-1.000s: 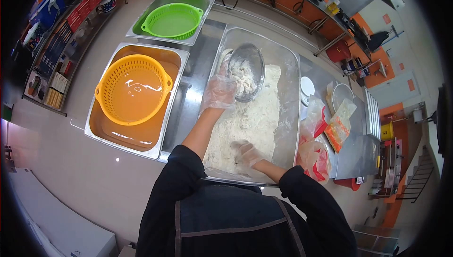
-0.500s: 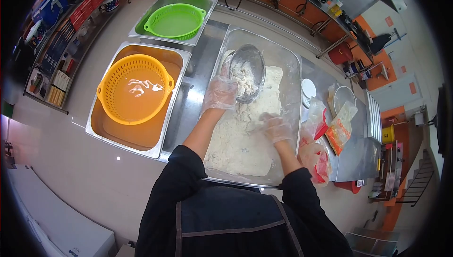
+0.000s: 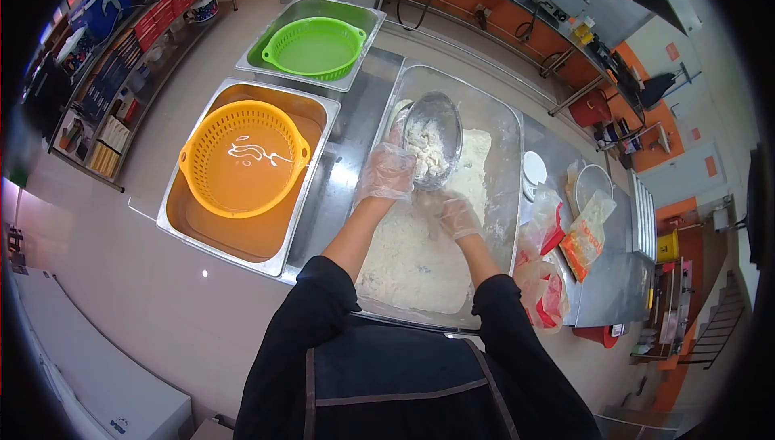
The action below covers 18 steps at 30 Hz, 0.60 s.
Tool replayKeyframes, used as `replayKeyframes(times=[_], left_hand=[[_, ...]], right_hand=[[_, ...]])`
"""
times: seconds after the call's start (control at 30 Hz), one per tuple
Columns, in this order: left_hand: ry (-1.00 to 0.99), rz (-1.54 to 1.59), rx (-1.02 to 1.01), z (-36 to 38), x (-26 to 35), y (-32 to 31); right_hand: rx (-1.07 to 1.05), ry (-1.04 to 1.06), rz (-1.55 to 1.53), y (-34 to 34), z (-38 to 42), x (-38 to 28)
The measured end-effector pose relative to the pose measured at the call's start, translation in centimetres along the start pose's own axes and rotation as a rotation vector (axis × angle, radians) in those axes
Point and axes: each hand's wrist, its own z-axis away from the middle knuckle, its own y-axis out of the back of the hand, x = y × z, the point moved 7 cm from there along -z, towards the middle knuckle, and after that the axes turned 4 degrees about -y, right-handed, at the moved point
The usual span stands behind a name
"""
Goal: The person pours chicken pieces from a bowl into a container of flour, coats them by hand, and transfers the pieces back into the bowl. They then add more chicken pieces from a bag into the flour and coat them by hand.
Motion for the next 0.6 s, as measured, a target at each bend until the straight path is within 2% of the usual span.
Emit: replayKeyframes(times=[0.03,0.1,0.17,0.27,0.3,0.33,0.43,0.53,0.6], left_hand=[[-0.023,-0.024,0.004,0.0,0.0,-0.1],[-0.031,-0.001,0.005,0.1,0.2,-0.1],[0.0,0.088,0.01,0.1,0.2,0.4],[0.013,0.048,0.011,0.1,0.1,0.3],[-0.009,0.049,0.054,0.0,0.0,0.5],[-0.034,0.05,0.094,0.0,-0.2,0.3],[-0.071,0.008,0.147,-0.4,-1.0,-0.9],[-0.073,-0.012,0.138,-0.3,-0.7,-0.5],[-0.028,0.013,0.074,-0.2,-0.3,0.0]], right_hand=[[-0.086,-0.029,-0.019,-3.5,-0.1,0.7],[-0.21,-0.112,-0.091,-5.1,0.2,0.7],[-0.286,-0.209,-0.199,-2.0,0.5,-0.8],[-0.257,-0.321,-0.209,3.8,0.8,0.3],[-0.181,-0.376,-0.244,4.5,1.1,2.1],[-0.105,-0.434,-0.279,4.9,1.5,3.9],[-0.19,-0.679,-0.415,3.0,2.1,8.0],[-0.096,-0.621,-0.364,3.5,1.7,7.5],[-0.172,-0.479,-0.206,3.9,0.6,4.4]])
